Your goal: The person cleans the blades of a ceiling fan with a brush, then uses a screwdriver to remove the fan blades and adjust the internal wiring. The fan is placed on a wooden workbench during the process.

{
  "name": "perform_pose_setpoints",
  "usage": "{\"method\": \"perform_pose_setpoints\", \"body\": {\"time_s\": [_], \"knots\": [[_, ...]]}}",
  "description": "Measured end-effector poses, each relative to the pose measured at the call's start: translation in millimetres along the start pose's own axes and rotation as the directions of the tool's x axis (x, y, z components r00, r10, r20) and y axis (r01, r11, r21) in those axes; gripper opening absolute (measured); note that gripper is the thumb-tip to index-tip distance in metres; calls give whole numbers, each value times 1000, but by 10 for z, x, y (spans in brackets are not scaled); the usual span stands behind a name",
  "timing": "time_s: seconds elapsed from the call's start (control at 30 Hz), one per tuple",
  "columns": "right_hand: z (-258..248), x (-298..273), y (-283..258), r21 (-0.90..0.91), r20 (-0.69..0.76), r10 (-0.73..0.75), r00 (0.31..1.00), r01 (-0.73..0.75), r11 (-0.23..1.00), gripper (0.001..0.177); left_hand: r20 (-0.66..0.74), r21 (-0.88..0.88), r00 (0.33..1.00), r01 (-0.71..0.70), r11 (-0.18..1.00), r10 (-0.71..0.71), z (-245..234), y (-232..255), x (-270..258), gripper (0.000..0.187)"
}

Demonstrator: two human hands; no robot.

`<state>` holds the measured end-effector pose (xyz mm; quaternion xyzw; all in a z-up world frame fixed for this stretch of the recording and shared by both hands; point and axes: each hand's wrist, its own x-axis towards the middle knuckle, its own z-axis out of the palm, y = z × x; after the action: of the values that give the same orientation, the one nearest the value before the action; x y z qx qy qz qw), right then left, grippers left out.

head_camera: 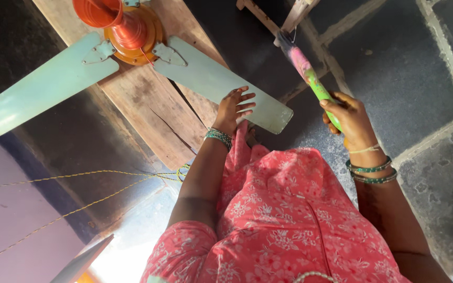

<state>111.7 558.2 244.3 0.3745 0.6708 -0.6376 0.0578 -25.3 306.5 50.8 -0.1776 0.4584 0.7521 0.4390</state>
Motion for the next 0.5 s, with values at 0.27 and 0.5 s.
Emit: {"method": "perform_pose_setpoints", "body": {"time_s": [0.27, 0.5], "knots": [[13, 584, -285, 57, 114, 50, 992, -57, 997, 28, -61, -3, 998, -22, 1000, 22, 164, 119, 234, 40], [-494, 1264, -518, -32, 236, 70, 969, -64, 997, 29, 3, -240, 995, -95, 966, 99, 876, 8, 806, 41]]}}
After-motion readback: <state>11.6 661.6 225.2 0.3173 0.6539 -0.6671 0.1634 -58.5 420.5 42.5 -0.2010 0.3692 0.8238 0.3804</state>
